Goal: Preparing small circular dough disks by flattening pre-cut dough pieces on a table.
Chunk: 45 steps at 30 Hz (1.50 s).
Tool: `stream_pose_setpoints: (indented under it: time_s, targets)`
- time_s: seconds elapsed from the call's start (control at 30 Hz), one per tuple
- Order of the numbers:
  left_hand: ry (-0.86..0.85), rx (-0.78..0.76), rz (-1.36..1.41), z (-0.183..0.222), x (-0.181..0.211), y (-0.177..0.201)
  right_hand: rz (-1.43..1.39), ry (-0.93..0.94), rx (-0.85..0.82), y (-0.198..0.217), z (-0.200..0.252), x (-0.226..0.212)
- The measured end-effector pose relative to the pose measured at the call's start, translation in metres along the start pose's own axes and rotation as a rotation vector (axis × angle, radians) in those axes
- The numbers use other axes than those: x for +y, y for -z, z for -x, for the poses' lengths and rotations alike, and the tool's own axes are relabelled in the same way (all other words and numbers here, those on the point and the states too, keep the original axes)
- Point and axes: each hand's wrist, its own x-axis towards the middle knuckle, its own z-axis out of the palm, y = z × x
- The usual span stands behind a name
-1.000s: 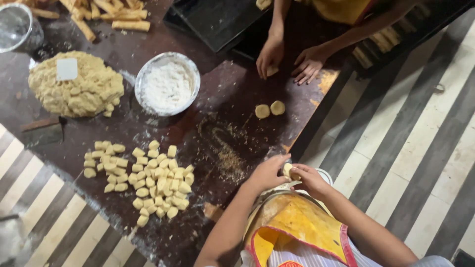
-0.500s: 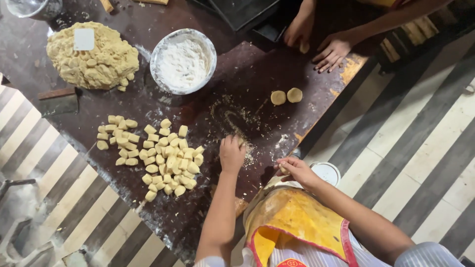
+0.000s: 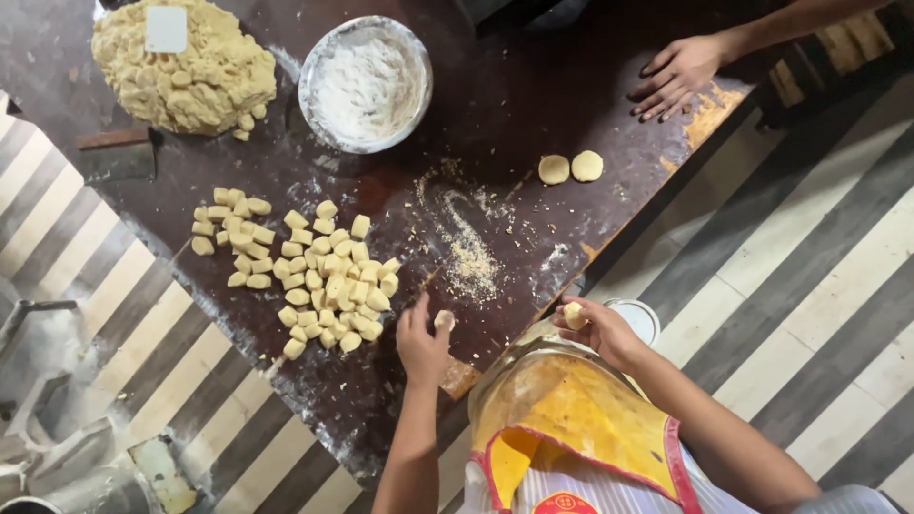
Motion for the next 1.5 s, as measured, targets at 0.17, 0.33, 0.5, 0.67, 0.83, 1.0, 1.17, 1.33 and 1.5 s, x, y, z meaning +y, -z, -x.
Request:
stream_pose_setpoints:
  time_s: [0.17, 0.33, 0.5, 0.67, 0.83, 1.0, 1.17, 1.33, 1.5]
  targets:
    - [-0.190, 0.180, -0.315, -0.050, -0.040, -0.063, 0.075, -0.019, -0.026, -0.014, 0.001, -0.001]
    - [-0.244, 0.130, -0.556, -0.061, -0.044, -0.070, 0.145, 0.003, -0.088, -0.014, 0.005, -0.004]
    - [-0.032, -0.045, -0.213, -0.069, -0.058, -0.076, 0.067, 0.039, -0.046, -0.008, 0.006, -0.007]
    - [-0.198, 0.130, -0.512, -0.061, -0.065, -0.079, 0.035, 0.034, -0.017, 0.000, 0.015, 0.011]
    - [0.084, 0.127, 0.232, -0.023, -0.044, -0.042, 0.069, 0.057, -0.003, 0.014, 0.019, 0.019]
    - [0.061, 0.008, -0.075, -0.012, -0.070, -0.060, 0.151, 0.028, 0.068, 0.027, 0.008, 0.015]
    - [0.214, -0.181, 0.173, -0.020, -0.013, -0.061, 0.223, 0.079, 0.013, 0.048, -0.005, -0.008]
    - [0.077, -0.730, 0.455, -0.040, 0.020, -0.139, 0.273, 0.063, 0.083, 0.046, 0.017, -0.045]
    - [0.005, -0.705, 0.701, -0.084, 0.098, -0.212, 0.199, 0.093, 0.061, 0.083, 0.004, -0.048]
